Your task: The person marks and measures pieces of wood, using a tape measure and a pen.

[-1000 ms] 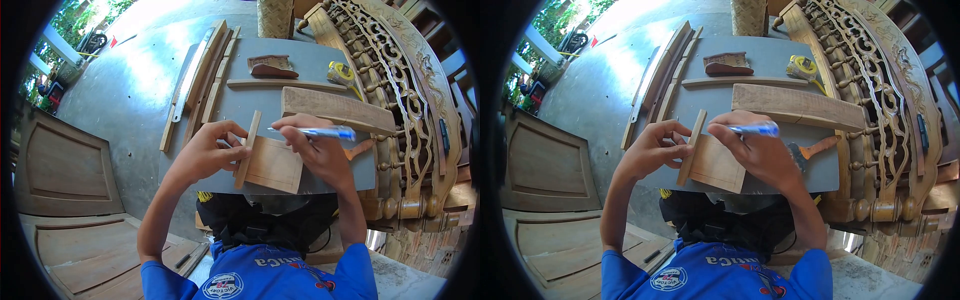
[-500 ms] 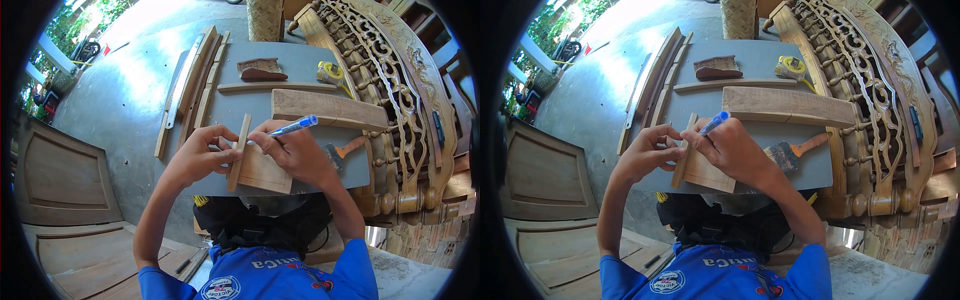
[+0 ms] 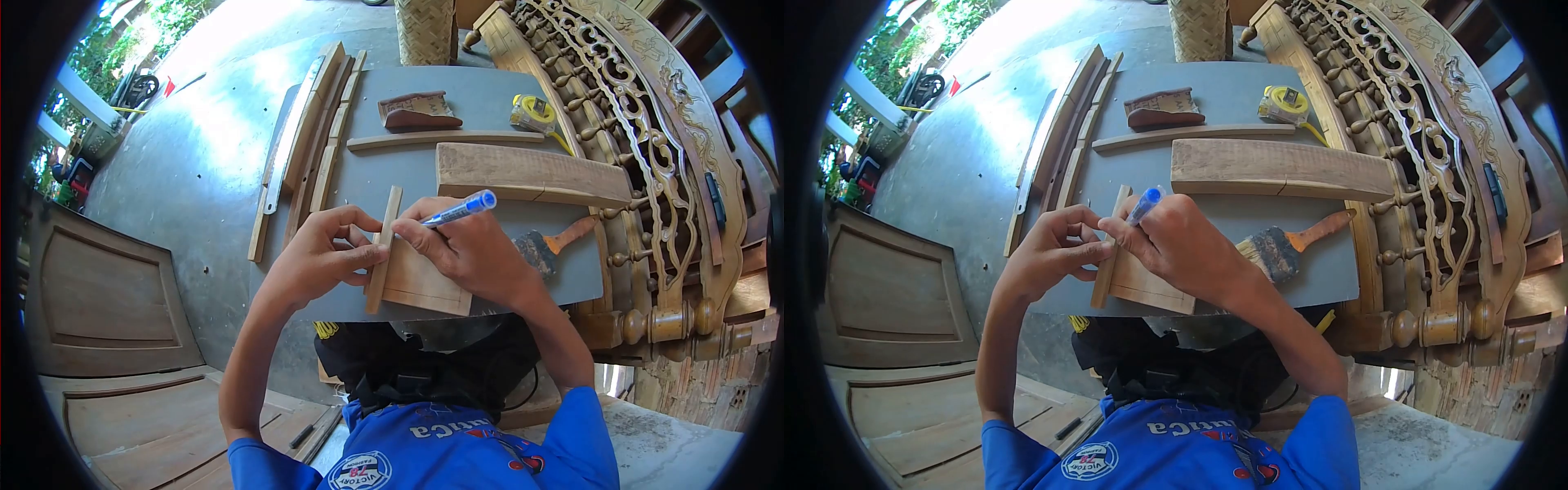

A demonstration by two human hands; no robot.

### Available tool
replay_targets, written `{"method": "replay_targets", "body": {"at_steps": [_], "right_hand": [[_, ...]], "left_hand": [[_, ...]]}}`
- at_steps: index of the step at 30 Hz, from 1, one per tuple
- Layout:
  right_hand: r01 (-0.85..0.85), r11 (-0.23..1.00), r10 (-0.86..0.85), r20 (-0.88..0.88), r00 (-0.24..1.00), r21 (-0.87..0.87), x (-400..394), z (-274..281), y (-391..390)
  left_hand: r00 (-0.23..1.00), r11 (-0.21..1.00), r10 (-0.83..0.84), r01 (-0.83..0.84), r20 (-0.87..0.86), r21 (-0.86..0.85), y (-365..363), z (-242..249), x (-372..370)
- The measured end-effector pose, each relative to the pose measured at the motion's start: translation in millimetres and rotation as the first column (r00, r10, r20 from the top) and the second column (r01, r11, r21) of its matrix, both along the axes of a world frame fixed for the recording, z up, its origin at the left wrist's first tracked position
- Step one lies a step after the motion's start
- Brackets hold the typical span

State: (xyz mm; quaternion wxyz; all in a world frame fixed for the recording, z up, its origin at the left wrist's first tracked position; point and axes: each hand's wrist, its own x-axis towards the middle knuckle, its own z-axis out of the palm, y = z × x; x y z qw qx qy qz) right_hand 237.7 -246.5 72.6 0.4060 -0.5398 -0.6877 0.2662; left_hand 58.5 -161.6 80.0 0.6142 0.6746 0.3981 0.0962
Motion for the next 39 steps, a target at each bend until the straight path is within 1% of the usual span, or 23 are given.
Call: {"method": "replay_targets", "body": {"at_steps": [1, 4, 5, 8, 9, 11, 14, 17, 18, 20, 23, 26, 29, 32, 35, 38, 39], "right_hand": [[0.004, 1.000, -0.004, 0.013, 1.000, -0.015, -0.8, -0.3, -1.1], [-0.064, 0.998, 0.064, 0.007, 0.998, 0.017, -4.9, -6.8, -7.9], [-0.084, 0.996, 0.085, -0.026, 0.996, 0.025, -6.2, -7.6, -10.3], [-0.028, 0.980, 0.045, -0.081, 0.996, 0.199, -6.6, -12.3, -3.9], [-0.042, 0.983, 0.055, -0.069, 0.996, 0.176, -6.9, -12.2, -5.1], [-0.077, 0.987, 0.084, -0.044, 0.996, 0.138, -8.2, -10.6, -5.5], [-0.131, 0.944, 0.150, -0.040, 0.988, 0.301, -16.1, -11.9, -11.7], [-0.112, 0.988, 0.117, -0.042, 0.992, 0.107, -11.3, -6.0, -13.2], [-0.111, 0.987, 0.119, -0.063, 0.991, 0.112, -11.3, -7.8, -14.2], [-0.117, 0.984, 0.131, -0.102, 0.986, 0.131, -12.4, -11.6, -13.6], [-0.167, 0.979, 0.171, -0.023, 0.985, 0.115, -12.9, -9.7, -17.6], [-0.096, 0.982, 0.115, -0.109, 0.987, 0.164, -13.8, -11.7, -13.8], [-0.126, 0.968, 0.156, -0.127, 0.980, 0.218, -18.0, -10.2, -18.0], [-0.118, 0.992, 0.120, -0.056, 0.991, 0.046, -12.9, -7.5, -18.8], [-0.136, 0.986, 0.140, -0.040, 0.989, 0.093, -12.7, -6.9, -18.8], [-0.136, 0.986, 0.140, -0.037, 0.990, 0.094, -12.8, -9.0, -18.3], [-0.127, 0.982, 0.136, -0.060, 0.989, 0.136, -13.6, -10.2, -17.9]], "left_hand": [[1.000, 1.000, 0.003, -0.003, 0.003, -0.004, -0.1, -0.3, 0.0], [1.000, 1.000, 0.002, -0.002, 0.016, 0.001, 1.0, -2.1, -0.9], [1.000, 1.000, -0.008, 0.007, 0.022, 0.011, 1.8, -3.2, -1.8], [1.000, 1.000, -0.002, 0.002, -0.005, 0.016, -0.3, -0.9, 0.2], [1.000, 1.000, 0.006, -0.006, -0.020, 0.015, -1.3, 0.3, 1.3], [1.000, 1.000, 0.007, -0.007, 0.030, -0.004, 0.5, -3.8, -1.0], [0.998, 1.000, 0.009, -0.009, 0.058, -0.008, -0.1, -1.9, -1.3], [0.999, 1.000, 0.018, -0.019, 0.043, 0.022, -2.4, -3.7, -0.7], [0.999, 0.999, 0.025, -0.027, 0.036, 0.039, -2.8, -4.5, -0.8], [0.998, 1.000, 0.015, -0.016, 0.053, 0.022, -2.3, -3.9, -1.1], [0.999, 1.000, 0.021, -0.022, 0.045, 0.016, -3.2, -1.4, -0.8], [0.999, 1.000, 0.022, -0.023, 0.027, 0.022, -4.2, -2.8, -1.2], [0.999, 0.999, 0.020, -0.021, 0.035, 0.042, -4.4, -1.3, -0.9], [0.999, 0.998, 0.021, -0.022, 0.027, 0.061, -4.9, -2.2, -0.2], [1.000, 0.997, 0.004, -0.005, 0.011, 0.073, -4.2, -1.7, 0.2], [1.000, 0.998, 0.008, -0.008, 0.001, 0.069, -4.4, 0.2, -0.4], [1.000, 0.998, 0.013, -0.013, 0.000, 0.065, -5.0, 0.3, 0.0]]}}
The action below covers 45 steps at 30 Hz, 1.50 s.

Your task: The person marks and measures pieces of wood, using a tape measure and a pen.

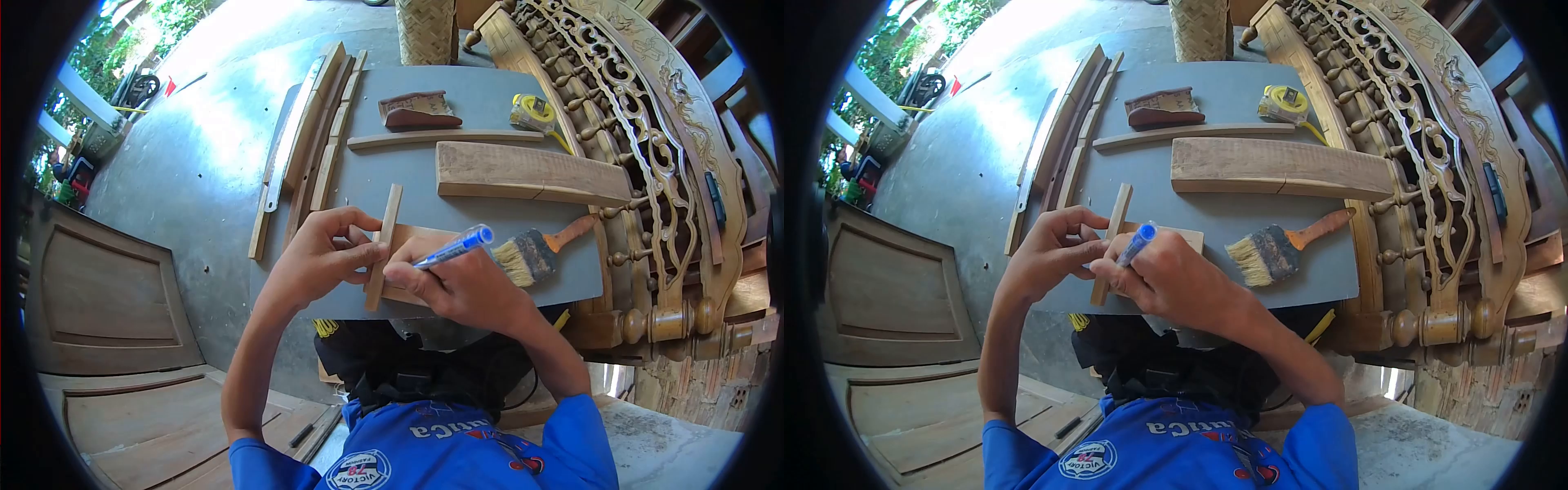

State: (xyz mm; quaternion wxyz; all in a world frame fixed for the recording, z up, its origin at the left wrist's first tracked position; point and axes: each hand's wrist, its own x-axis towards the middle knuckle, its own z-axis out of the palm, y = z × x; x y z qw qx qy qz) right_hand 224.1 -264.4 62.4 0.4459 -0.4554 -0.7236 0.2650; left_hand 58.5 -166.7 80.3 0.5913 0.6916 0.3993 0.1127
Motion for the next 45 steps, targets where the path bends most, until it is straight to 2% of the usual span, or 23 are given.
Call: {"method": "replay_targets", "body": {"at_steps": [2, 5, 8, 11, 14, 17, 20, 23, 26, 29, 30, 33, 39, 42, 45], "right_hand": [[0.010, 0.997, -0.005, -0.055, 0.998, 0.080, -2.2, -1.5, 2.4], [-0.031, 0.999, 0.031, 0.022, 0.999, -0.037, 1.2, 4.4, -1.6], [0.016, 0.989, -0.013, 0.020, 1.000, -0.145, 2.3, 2.9, 0.4], [0.011, 0.995, -0.010, 0.018, 1.000, -0.102, 2.3, 0.3, -0.5], [-0.018, 0.995, 0.012, -0.055, 0.998, -0.099, 2.1, 5.3, 0.1], [0.062, 0.979, -0.074, -0.056, 0.996, -0.192, 10.7, -2.6, 10.6], [0.000, 0.993, -0.008, -0.070, 0.998, -0.120, 4.2, 1.7, 3.0], [0.045, 0.982, -0.047, -0.009, 0.999, -0.181, 10.1, -1.8, 7.5], [0.108, 0.975, -0.129, -0.099, 0.987, -0.194, 15.5, -1.3, 18.5], [0.052, 0.999, -0.053, -0.079, 0.995, -0.017, 8.3, -6.2, 14.0], [0.032, 0.999, -0.034, -0.049, 0.998, -0.034, 9.8, -7.7, 13.5], [0.116, 0.980, -0.119, -0.006, 0.993, -0.161, 16.6, -1.7, 19.6], [0.107, 0.986, -0.108, 0.000, 0.994, -0.130, 14.9, -1.0, 17.7], [0.157, 0.987, -0.160, -0.071, 0.985, -0.038, 14.9, -5.6, 24.5], [0.169, 0.983, -0.174, -0.083, 0.981, -0.066, 17.5, -6.7, 30.2]], "left_hand": [[1.000, 1.000, -0.006, 0.006, 0.008, -0.006, -0.3, -0.1, 0.3], [1.000, 1.000, -0.011, 0.011, 0.012, -0.008, 0.3, 1.1, 0.1], [1.000, 1.000, -0.010, 0.010, 0.013, -0.004, 0.3, -1.3, -0.5], [0.999, 1.000, -0.010, 0.011, 0.040, -0.020, 0.9, -3.1, -1.8], [0.999, 1.000, -0.003, 0.003, 0.052, -0.014, 0.8, -4.2, -1.8], [0.999, 1.000, -0.014, 0.015, 0.039, -0.011, 0.7, -5.1, -2.4], [0.999, 0.999, -0.012, 0.013, 0.042, -0.030, 1.4, -3.1, -2.2], [1.000, 1.000, -0.002, 0.003, 0.024, -0.021, 0.5, -2.6, -1.1], [0.999, 0.999, -0.010, 0.011, 0.032, -0.039, 0.9, -5.0, -2.5], [0.999, 0.999, -0.010, 0.013, 0.047, -0.045, 2.4, -3.9, -3.1], [0.999, 0.999, -0.010, 0.012, 0.047, -0.046, 1.9, -3.9, -3.0], [0.999, 0.999, -0.004, 0.005, 0.045, -0.033, 0.2, -2.7, -1.0], [0.998, 0.999, -0.009, 0.012, 0.063, -0.040, 0.8, -2.9, -1.6], [0.998, 1.000, -0.001, 0.002, 0.059, -0.026, 0.3, -4.6, -1.9], [0.997, 0.999, 0.000, 0.004, 0.080, -0.049, 0.2, -5.7, -2.5]]}}
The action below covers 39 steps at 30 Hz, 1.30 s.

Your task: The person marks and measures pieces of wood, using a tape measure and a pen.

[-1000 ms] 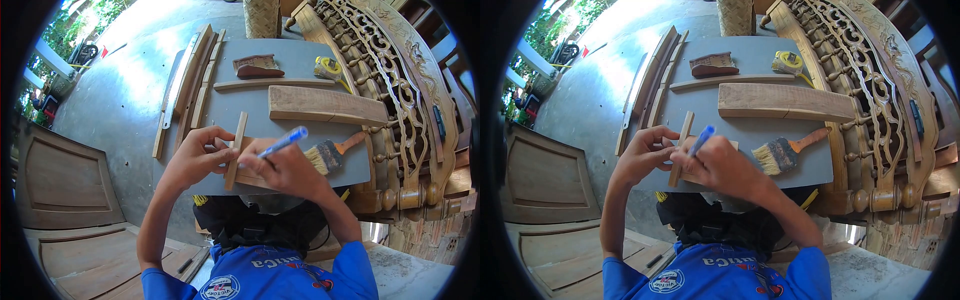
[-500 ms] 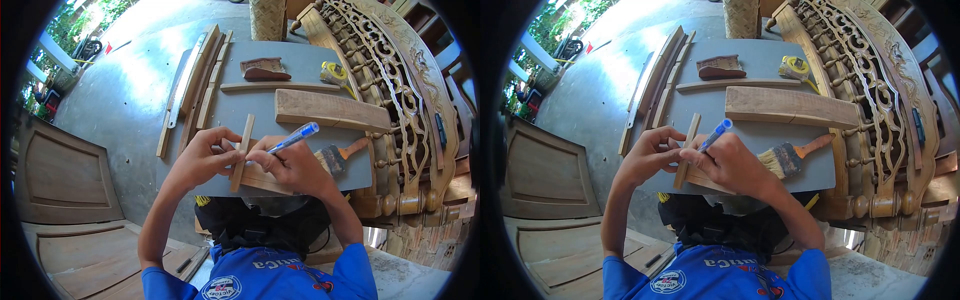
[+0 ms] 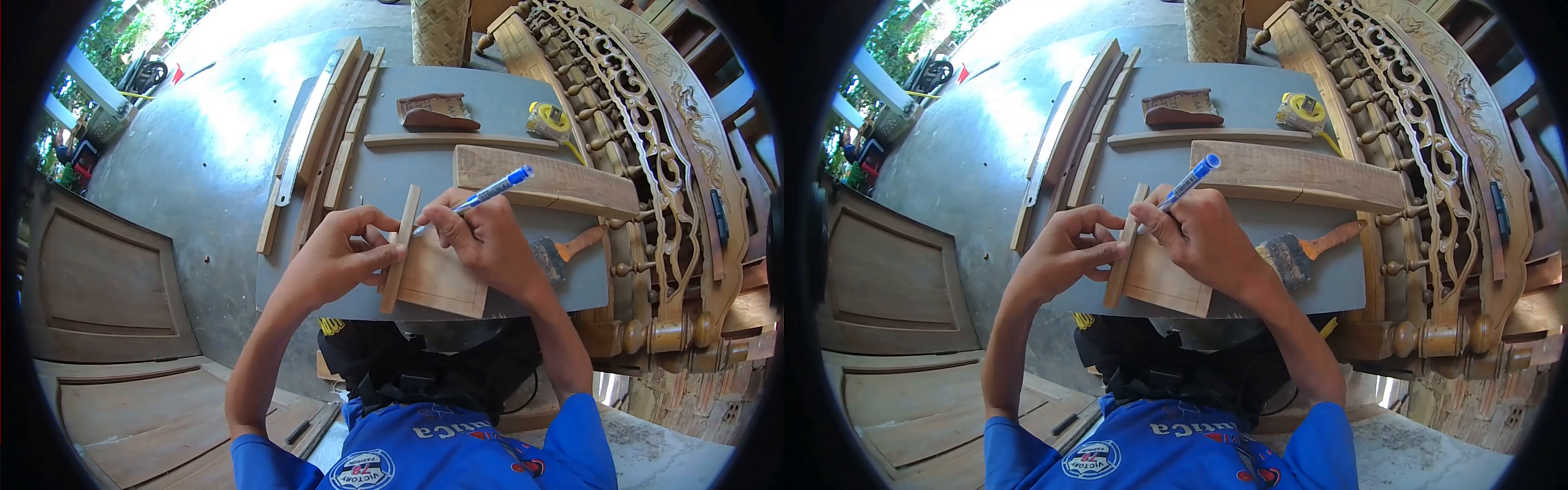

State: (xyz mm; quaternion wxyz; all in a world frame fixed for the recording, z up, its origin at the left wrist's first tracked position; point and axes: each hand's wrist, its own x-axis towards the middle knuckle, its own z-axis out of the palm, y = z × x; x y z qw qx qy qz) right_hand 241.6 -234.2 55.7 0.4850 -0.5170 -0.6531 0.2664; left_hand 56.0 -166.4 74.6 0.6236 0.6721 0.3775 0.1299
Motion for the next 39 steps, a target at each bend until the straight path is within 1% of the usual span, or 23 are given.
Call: {"method": "replay_targets", "body": {"at_steps": [3, 6, 7, 9, 10, 11, 12, 13, 15, 16, 18, 19, 22, 24, 25, 26, 28, 29, 32, 33, 36, 37, 39], "right_hand": [[0.003, 0.999, -0.004, 0.019, 1.000, 0.032, -0.4, 0.2, -0.1], [0.021, 0.999, -0.020, -0.007, 1.000, 0.036, -0.8, 3.4, -6.9], [0.103, 0.994, -0.099, -0.135, 0.986, 0.025, -3.7, 5.1, -11.8], [0.252, 0.967, -0.243, -0.376, 0.894, -0.027, -12.8, 6.4, -27.2], [0.274, 0.959, -0.255, -0.210, 0.944, 0.068, -14.6, 0.4, -33.4], [0.278, 0.946, -0.276, -0.037, 0.960, 0.165, -14.6, -9.5, -39.6], [0.265, 0.928, -0.307, 0.136, 0.942, 0.260, -16.9, -12.3, -45.5], [0.267, 0.944, -0.307, 0.216, 0.927, 0.195, -24.4, -4.8, -55.0], [0.245, 0.953, -0.297, 0.401, 0.867, 0.175, -26.9, -9.4, -59.8], [0.236, 0.958, -0.286, 0.486, 0.826, 0.163, -27.0, -12.7, -60.4], [-0.031, 0.991, -0.034, 0.480, 0.877, 0.127, 2.8, -19.7, -50.9], [-0.167, 0.980, 0.096, 0.474, 0.875, 0.110, 18.0, -20.4, -47.1], [-0.215, 0.971, 0.169, 0.344, 0.924, 0.101, 34.9, -7.4, -46.7], [-0.103, 0.984, 0.098, 0.043, 0.994, 0.148, 38.5, -9.4, -51.8], [-0.045, 0.987, 0.063, -0.114, 0.992, 0.156, 39.3, -10.7, -53.4], [-0.028, 0.990, 0.058, -0.229, 0.972, 0.135, 39.6, -5.7, -54.7], [0.006, 0.996, 0.035, -0.450, 0.892, 0.091, 38.4, 9.5, -57.0], [0.023, 0.992, 0.038, -0.481, 0.876, 0.122, 36.2, 8.2, -54.3], [0.083, 0.996, -0.065, -0.360, 0.931, 0.033, 21.7, 20.7, -50.5], [0.112, 0.994, -0.099, -0.372, 0.923, 0.016, 16.3, 23.1, -49.0], [-0.052, 0.999, 0.043, -0.409, 0.912, -0.013, 21.2, 21.7, -44.5], [0.009, 0.998, -0.033, -0.435, 0.900, -0.056, 16.2, 21.3, -43.8], [0.027, 0.995, -0.057, -0.322, 0.945, -0.097, 11.3, 20.2, -40.7]], "left_hand": [[1.000, 1.000, -0.018, 0.018, -0.007, 0.007, 1.3, 1.5, 0.1], [1.000, 1.000, -0.002, 0.002, -0.012, 0.018, 0.4, 0.4, 0.3], [1.000, 1.000, -0.002, 0.002, -0.024, 0.015, 0.1, 1.1, 0.2], [0.999, 1.000, 0.004, -0.004, -0.046, 0.010, -0.3, 3.1, 0.2], [0.999, 0.997, -0.008, 0.012, -0.053, 0.078, 0.6, 3.0, 0.2], [0.998, 0.989, -0.021, 0.030, -0.060, 0.145, 1.7, 2.4, 0.8], [0.997, 0.977, -0.035, 0.049, -0.066, 0.210, 2.4, 1.9, 2.0], [0.995, 0.962, -0.031, 0.056, -0.096, 0.267, 2.9, 3.0, 4.1], [0.987, 0.923, -0.019, 0.078, -0.158, 0.376, 5.1, 9.0, 9.0], [0.988, 0.920, -0.027, 0.085, -0.155, 0.382, 7.7, 11.6, 9.2], [0.988, 0.913, -0.043, 0.100, -0.151, 0.394, 16.4, 16.8, 6.3], [0.977, 0.916, -0.068, 0.141, -0.200, 0.375, 20.3, 18.2, 5.7], [0.969, 0.915, -0.113, 0.188, -0.221, 0.356, 24.0, 20.2, 9.1], [0.954, 0.885, -0.178, 0.262, -0.240, 0.385, 26.0, 17.4, 12.6], [0.945, 0.869, -0.209, 0.297, -0.252, 0.397, 26.6, 15.8, 14.1], [0.936, 0.855, -0.241, 0.330, -0.257, 0.401, 27.3, 15.6, 15.5], [0.912, 0.818, -0.309, 0.400, -0.272, 0.413, 31.1, 17.8, 19.1], [0.900, 0.817, -0.324, 0.421, -0.291, 0.394, 33.9, 18.9, 20.6], [0.875, 0.817, -0.358, 0.463, -0.327, 0.343, 39.5, 20.4, 24.8], [0.873, 0.821, -0.360, 0.464, -0.330, 0.334, 40.2, 20.8, 25.9], [0.876, 0.824, -0.373, 0.465, -0.306, 0.324, 42.7, 19.1, 27.3], [0.878, 0.825, -0.378, 0.463, -0.292, 0.323, 43.2, 17.4, 27.7], [0.886, 0.838, -0.382, 0.452, -0.263, 0.307, 44.7, 12.7, 28.9]]}}
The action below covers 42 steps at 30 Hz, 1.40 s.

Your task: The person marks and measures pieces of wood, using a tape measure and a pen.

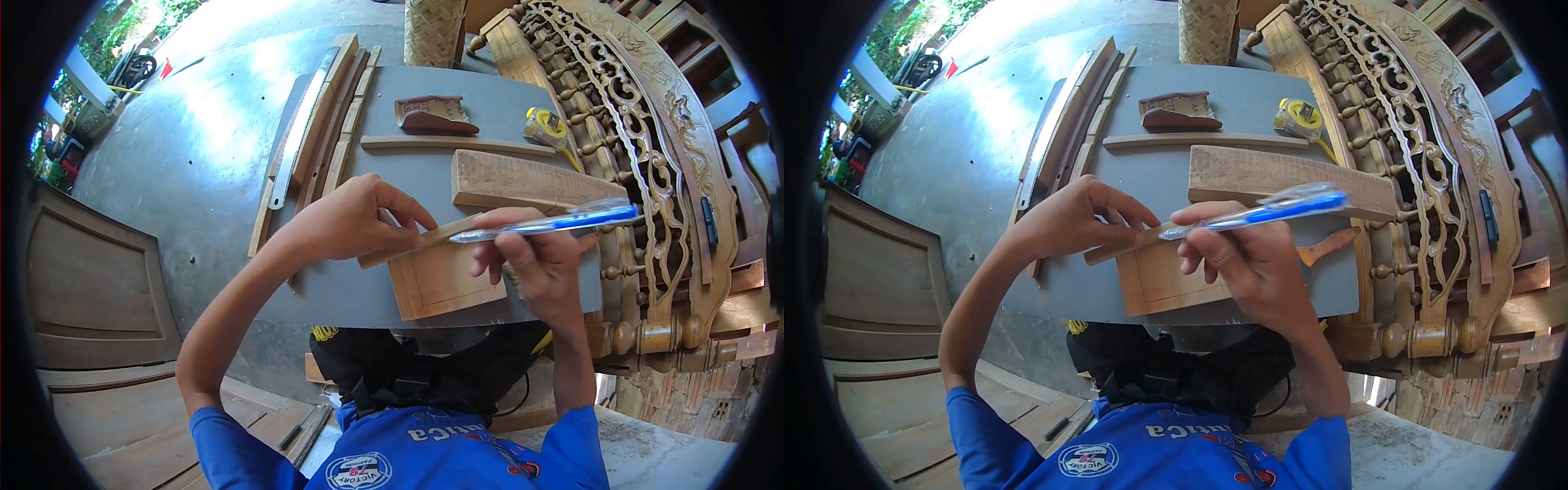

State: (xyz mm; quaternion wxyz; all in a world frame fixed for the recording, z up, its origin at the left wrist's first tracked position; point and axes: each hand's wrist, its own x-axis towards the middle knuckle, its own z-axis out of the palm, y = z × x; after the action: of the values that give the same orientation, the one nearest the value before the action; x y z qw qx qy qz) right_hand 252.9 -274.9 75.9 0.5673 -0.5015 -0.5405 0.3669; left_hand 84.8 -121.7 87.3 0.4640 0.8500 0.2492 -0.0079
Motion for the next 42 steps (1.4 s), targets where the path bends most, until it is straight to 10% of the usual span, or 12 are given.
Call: {"method": "replay_targets", "body": {"at_steps": [42], "right_hand": [[0.198, 0.977, -0.212, 0.389, 0.897, 0.076, -13.6, -18.5, 6.4]], "left_hand": [[0.993, 0.989, -0.058, 0.072, 0.105, -0.128, 12.0, -15.2, 2.7]]}}
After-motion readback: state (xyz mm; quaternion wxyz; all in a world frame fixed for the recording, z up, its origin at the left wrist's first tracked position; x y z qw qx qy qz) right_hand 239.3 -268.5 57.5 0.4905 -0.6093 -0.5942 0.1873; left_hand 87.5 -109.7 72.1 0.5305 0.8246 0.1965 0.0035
